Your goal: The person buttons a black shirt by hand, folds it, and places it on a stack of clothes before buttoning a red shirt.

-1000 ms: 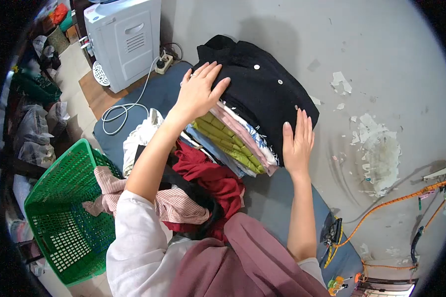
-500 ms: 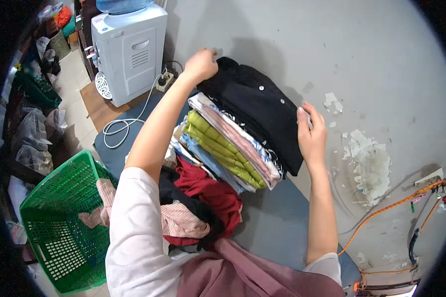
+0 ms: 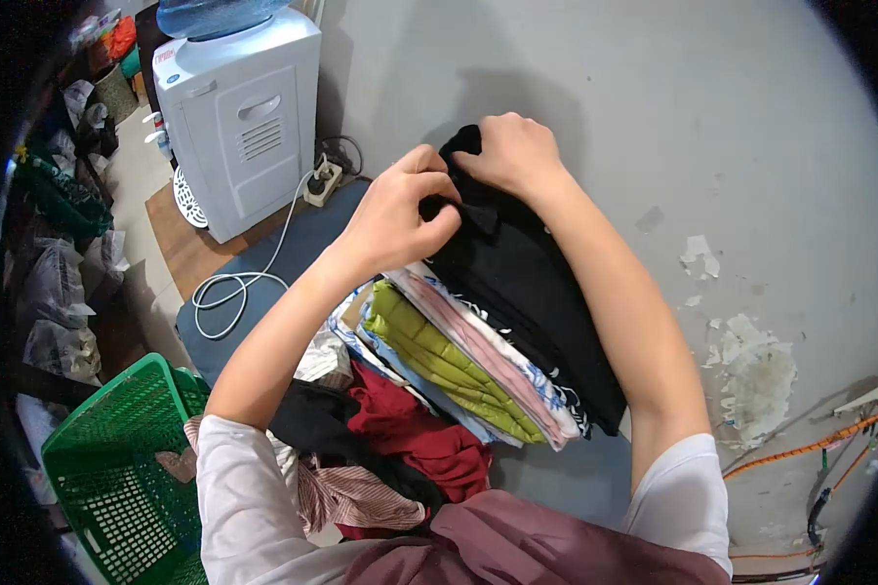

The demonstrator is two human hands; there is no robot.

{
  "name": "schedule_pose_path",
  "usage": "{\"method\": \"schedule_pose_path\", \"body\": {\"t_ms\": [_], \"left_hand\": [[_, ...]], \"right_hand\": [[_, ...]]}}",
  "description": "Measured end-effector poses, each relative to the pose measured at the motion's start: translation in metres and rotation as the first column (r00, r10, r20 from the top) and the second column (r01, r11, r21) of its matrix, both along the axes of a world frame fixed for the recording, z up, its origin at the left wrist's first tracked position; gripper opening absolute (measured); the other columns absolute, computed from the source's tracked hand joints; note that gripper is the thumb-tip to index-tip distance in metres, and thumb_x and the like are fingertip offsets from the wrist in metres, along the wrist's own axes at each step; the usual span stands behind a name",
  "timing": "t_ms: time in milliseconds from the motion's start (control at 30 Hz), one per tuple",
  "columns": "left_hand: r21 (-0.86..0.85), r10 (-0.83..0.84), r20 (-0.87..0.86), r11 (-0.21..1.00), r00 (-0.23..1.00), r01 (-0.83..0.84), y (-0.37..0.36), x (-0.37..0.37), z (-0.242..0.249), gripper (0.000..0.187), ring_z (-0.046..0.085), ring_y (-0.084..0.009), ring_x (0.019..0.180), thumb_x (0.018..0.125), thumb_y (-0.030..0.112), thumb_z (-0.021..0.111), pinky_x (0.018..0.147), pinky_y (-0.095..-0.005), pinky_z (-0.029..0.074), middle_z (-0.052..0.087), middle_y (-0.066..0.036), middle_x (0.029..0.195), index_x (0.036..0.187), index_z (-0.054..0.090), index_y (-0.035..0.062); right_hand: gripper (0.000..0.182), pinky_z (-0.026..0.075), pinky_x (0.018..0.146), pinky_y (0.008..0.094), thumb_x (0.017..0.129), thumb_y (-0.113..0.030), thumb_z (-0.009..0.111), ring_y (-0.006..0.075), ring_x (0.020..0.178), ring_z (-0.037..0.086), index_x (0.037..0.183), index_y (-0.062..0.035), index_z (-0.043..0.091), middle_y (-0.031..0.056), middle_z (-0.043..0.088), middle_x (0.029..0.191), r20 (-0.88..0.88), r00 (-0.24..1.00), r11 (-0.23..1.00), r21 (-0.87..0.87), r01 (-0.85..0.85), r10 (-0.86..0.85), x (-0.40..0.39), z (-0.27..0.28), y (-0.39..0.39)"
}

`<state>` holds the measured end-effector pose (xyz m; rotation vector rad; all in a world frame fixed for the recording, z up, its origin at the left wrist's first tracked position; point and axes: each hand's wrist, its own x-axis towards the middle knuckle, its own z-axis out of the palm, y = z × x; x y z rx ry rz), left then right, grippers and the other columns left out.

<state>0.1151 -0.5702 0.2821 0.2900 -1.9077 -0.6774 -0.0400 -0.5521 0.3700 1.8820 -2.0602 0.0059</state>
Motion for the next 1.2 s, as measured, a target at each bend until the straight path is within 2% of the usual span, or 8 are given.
{"method": "schedule_pose_path", "body": {"t_ms": [200, 333, 367, 567, 733, 933, 1033, 1200], "left_hand": [[0.426, 0.159, 0.049, 0.889, 0.986, -0.165, -0.005, -0.001, -0.015, 0.030, 0.051, -0.0087, 0.065, 0.081, 0.014, 0.068, 0.055, -0.0265, 0.039, 0.055, -0.007, 0.070, 0.059, 0.057, -0.0025], [0.541, 0.243, -0.033, 0.820, 0.969, -0.187, -0.019, -0.008, -0.026, 0.033, 0.052, -0.0073, 0.068, 0.072, 0.016, 0.078, 0.060, -0.0227, 0.043, 0.059, -0.006, 0.091, 0.092, 0.059, -0.0024], [0.583, 0.193, -0.035, 0.801, 0.980, -0.137, -0.027, -0.010, -0.031, 0.057, 0.053, -0.0082, 0.069, 0.068, 0.017, 0.081, 0.064, -0.0222, 0.046, 0.057, -0.007, 0.100, 0.113, 0.053, -0.0045], [0.897, -0.129, -0.167, 0.391, 0.977, 0.206, -0.039, -0.004, -0.007, 0.029, 0.058, -0.0090, 0.067, 0.084, 0.019, 0.069, 0.065, -0.0198, 0.051, 0.061, -0.004, 0.083, 0.103, 0.062, -0.0014], [0.886, -0.163, -0.422, 0.138, 0.892, 0.444, -0.041, -0.004, -0.005, 0.025, 0.061, -0.0111, 0.073, 0.090, 0.021, 0.062, 0.073, -0.0240, 0.056, 0.059, -0.005, 0.087, 0.102, 0.056, -0.0011], [0.798, -0.052, 0.106, 0.600, 0.993, -0.054, -0.039, -0.011, 0.015, 0.057, 0.063, -0.0202, 0.088, 0.083, 0.044, 0.067, 0.073, -0.0327, 0.054, 0.062, -0.014, 0.095, 0.106, 0.057, -0.0075], [0.226, 0.333, 0.316, 0.883, 0.889, -0.411, -0.045, -0.034, 0.021, 0.067, 0.064, -0.0236, 0.084, 0.076, 0.048, 0.071, 0.073, -0.0339, 0.052, 0.065, -0.016, 0.095, 0.110, 0.059, -0.0082], [0.249, 0.023, 0.498, 0.954, 0.867, -0.168, -0.078, -0.048, 0.014, 0.039, 0.065, -0.0224, 0.074, 0.078, 0.029, 0.073, 0.068, -0.0331, 0.051, 0.068, -0.011, 0.082, 0.102, 0.067, -0.0015]], "right_hand": [[0.023, 0.053, 0.077, 0.0425, 0.068, -0.018, 0.064, 0.0355, 0.086, 0.066, 0.084, -0.0015, 0.069, 0.0197, 0.067, 0.089, 0.052, 0.990, 0.988, 0.080, 0.130, -0.135, -0.011, -0.018, -0.026], [0.018, 0.053, 0.067, 0.0401, 0.066, -0.005, 0.056, 0.0338, 0.074, 0.066, 0.078, 0.0037, 0.066, 0.0217, 0.066, 0.081, 0.171, 0.971, 0.985, -0.009, 0.173, -0.169, -0.037, -0.004, -0.029], [0.018, 0.053, 0.065, 0.0395, 0.066, -0.003, 0.055, 0.0329, 0.072, 0.066, 0.078, 0.0043, 0.066, 0.0216, 0.066, 0.079, 0.185, 0.967, 0.984, -0.008, 0.177, -0.172, -0.045, 0.000, -0.030], [0.029, 0.050, 0.057, 0.0330, 0.069, 0.004, 0.049, 0.0216, 0.069, 0.064, 0.092, 0.0062, 0.067, 0.0188, 0.066, 0.078, 0.353, 0.924, 0.988, -0.003, 0.157, -0.145, -0.064, 0.024, -0.028], [0.034, 0.045, 0.054, 0.0244, 0.080, 0.000, 0.053, 0.0113, 0.062, 0.055, 0.114, 0.0006, 0.058, 0.0044, 0.061, 0.082, 0.950, 0.246, 0.964, 0.138, 0.228, -0.194, -0.076, 0.031, -0.018], [0.024, 0.044, 0.054, 0.0238, 0.080, -0.005, 0.057, 0.0096, 0.060, 0.054, 0.104, -0.0016, 0.063, 0.0015, 0.060, 0.074, 0.956, -0.017, 0.943, 0.293, 0.160, -0.294, -0.109, 0.021, -0.020], [0.017, 0.046, 0.059, 0.0267, 0.080, -0.007, 0.059, 0.0096, 0.060, 0.054, 0.096, -0.0030, 0.065, 0.0010, 0.060, 0.074, 0.952, 0.069, 0.947, 0.288, 0.145, -0.300, -0.108, 0.017, -0.024], [0.013, 0.047, 0.066, 0.0287, 0.083, -0.009, 0.061, 0.0103, 0.069, 0.057, 0.095, -0.0037, 0.064, 0.0048, 0.063, 0.086, 0.950, 0.228, 0.975, 0.191, 0.117, -0.214, -0.088, 0.024, -0.012]]}}
